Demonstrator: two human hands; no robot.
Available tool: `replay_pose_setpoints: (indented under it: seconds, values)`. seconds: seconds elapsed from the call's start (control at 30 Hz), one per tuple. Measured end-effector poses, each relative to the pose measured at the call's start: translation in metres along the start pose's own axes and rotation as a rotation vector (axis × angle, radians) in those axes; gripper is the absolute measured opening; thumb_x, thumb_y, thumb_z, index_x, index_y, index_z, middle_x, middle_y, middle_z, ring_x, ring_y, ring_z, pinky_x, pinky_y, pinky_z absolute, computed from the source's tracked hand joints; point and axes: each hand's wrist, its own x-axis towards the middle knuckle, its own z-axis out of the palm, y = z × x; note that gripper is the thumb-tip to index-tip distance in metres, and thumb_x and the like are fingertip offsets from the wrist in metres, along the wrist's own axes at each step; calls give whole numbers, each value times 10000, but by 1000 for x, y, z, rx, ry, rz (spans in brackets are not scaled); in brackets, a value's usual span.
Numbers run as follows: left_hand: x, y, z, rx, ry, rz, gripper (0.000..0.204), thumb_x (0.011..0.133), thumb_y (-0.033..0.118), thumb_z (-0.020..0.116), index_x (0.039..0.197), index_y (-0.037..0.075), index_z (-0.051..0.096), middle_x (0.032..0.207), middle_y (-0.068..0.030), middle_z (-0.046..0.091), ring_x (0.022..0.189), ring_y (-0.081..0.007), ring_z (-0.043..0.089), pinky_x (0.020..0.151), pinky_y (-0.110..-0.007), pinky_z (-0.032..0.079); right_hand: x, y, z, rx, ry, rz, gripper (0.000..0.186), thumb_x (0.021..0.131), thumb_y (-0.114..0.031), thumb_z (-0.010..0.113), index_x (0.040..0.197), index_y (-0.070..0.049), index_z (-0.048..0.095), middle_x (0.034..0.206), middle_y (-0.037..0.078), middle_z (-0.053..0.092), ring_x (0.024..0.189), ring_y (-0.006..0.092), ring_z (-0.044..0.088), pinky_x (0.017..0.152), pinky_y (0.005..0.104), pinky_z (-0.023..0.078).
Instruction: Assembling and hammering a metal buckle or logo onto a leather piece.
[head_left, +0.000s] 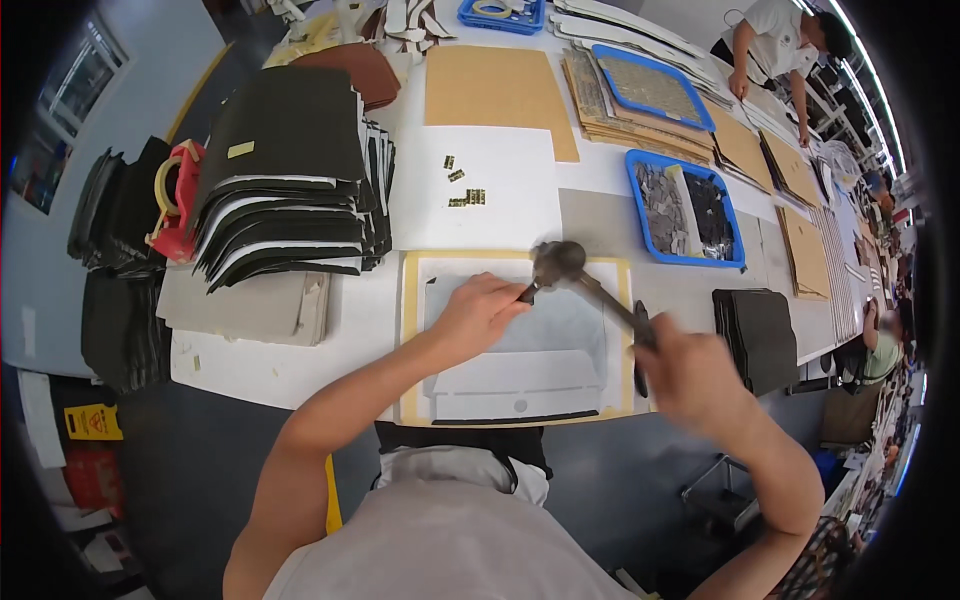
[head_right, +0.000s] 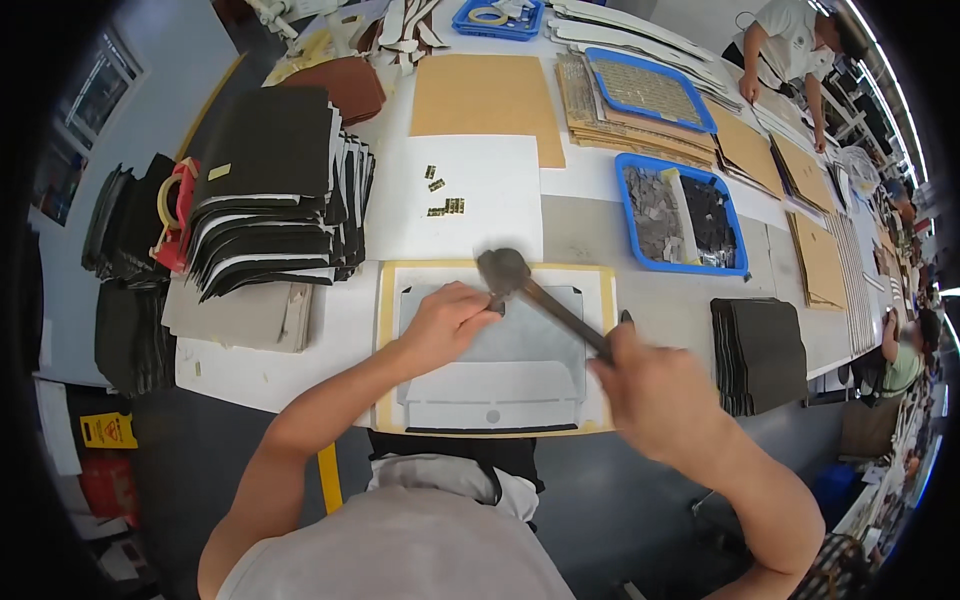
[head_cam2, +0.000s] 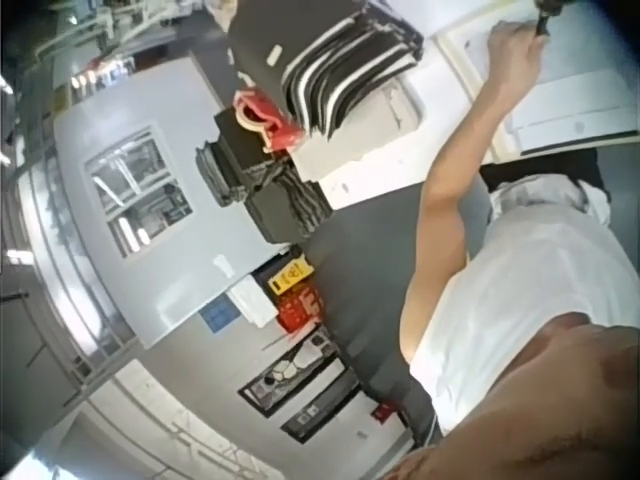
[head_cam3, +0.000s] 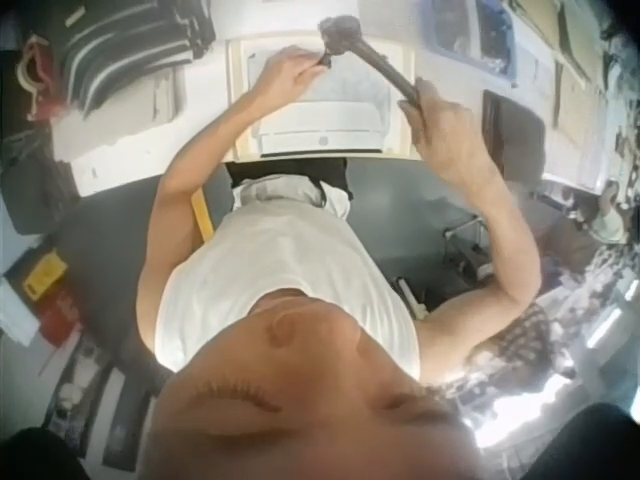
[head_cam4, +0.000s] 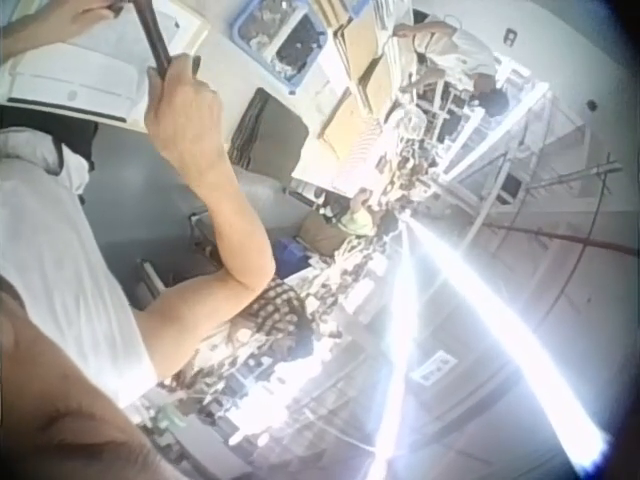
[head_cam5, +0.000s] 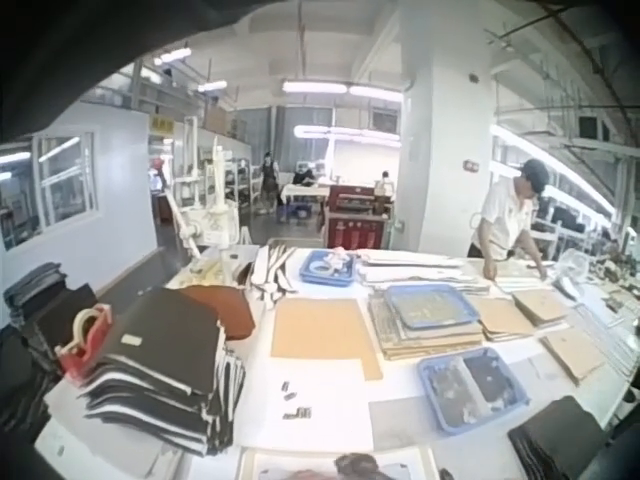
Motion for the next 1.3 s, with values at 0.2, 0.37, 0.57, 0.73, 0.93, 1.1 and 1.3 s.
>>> replay_pose_setpoints:
  seconds: [0.2, 0.37, 0.57, 0.73, 0.93, 1.1, 1.3]
  values:
    - [-9, -4, -8, 103, 0, -58, 194, 901, 116, 750, 1056, 2, 729, 850, -137, 703, 798, -346, 645, 768, -432, 524, 8, 25, -7, 237, 130, 141, 244, 975, -203, 666, 911, 7, 558, 605, 191, 602, 531, 406, 621, 545, 478, 511]
    - [-4, 14, -8, 20, 40, -160, 165, 940, 129, 723, 1046, 4, 708, 877, -149, 723, 813, -347, 667, 776, -425, 536, -40, 110, 64, 553, 295, 532, 219, 983, -191, 655, 985, 25, 618, 597, 114, 568, 476, 195, 602, 487, 366, 463]
    - [44, 35, -13, -170, -9, -229, 199, 988, 129, 658, 1126, 0, 595, 868, -200, 715, 826, -380, 694, 740, -449, 537, -71, 164, 124, 196, 308, 629, 295, 956, -248, 688, 1117, -1, 675, 725, 118, 651, 625, 293, 656, 602, 394, 526]
    - [45, 46, 2, 60, -229, -59, 203, 1000, 135, 609, 1040, -44, 522, 714, -221, 641, 669, -440, 626, 630, -517, 469, -50, 108, 122, -3, 409, 305, 456, 841, -256, 803, 1220, -35, 680, 1056, 153, 650, 865, 308, 678, 744, 396, 557]
    - [34, 41, -8, 154, -321, -105, 176, 1020, 127, 581, 1069, -34, 531, 840, -231, 678, 823, -407, 661, 722, -464, 494, -30, 94, 135, 235, 284, 409, 586, 799, -296, 843, 1288, -38, 647, 1122, 163, 643, 969, 361, 681, 848, 449, 558]
    - [23, 29, -15, -424, -129, -286, 161, 1032, 68, 547, 1185, 19, 545, 1163, -144, 716, 1084, -253, 702, 961, -358, 525, -33, 106, 133, 89, 266, 394, 651, 707, -234, 838, 1295, -35, 643, 1095, 173, 655, 929, 364, 684, 818, 443, 565]
    - [82, -11, 17, -328, 15, -268, 145, 1001, 80, 609, 1116, -5, 594, 1020, -153, 753, 977, -282, 736, 878, -382, 555, -17, 108, 115, 165, 55, 561, 590, 682, -164, 771, 1206, 51, 609, 1000, 185, 659, 844, 309, 711, 734, 408, 578]
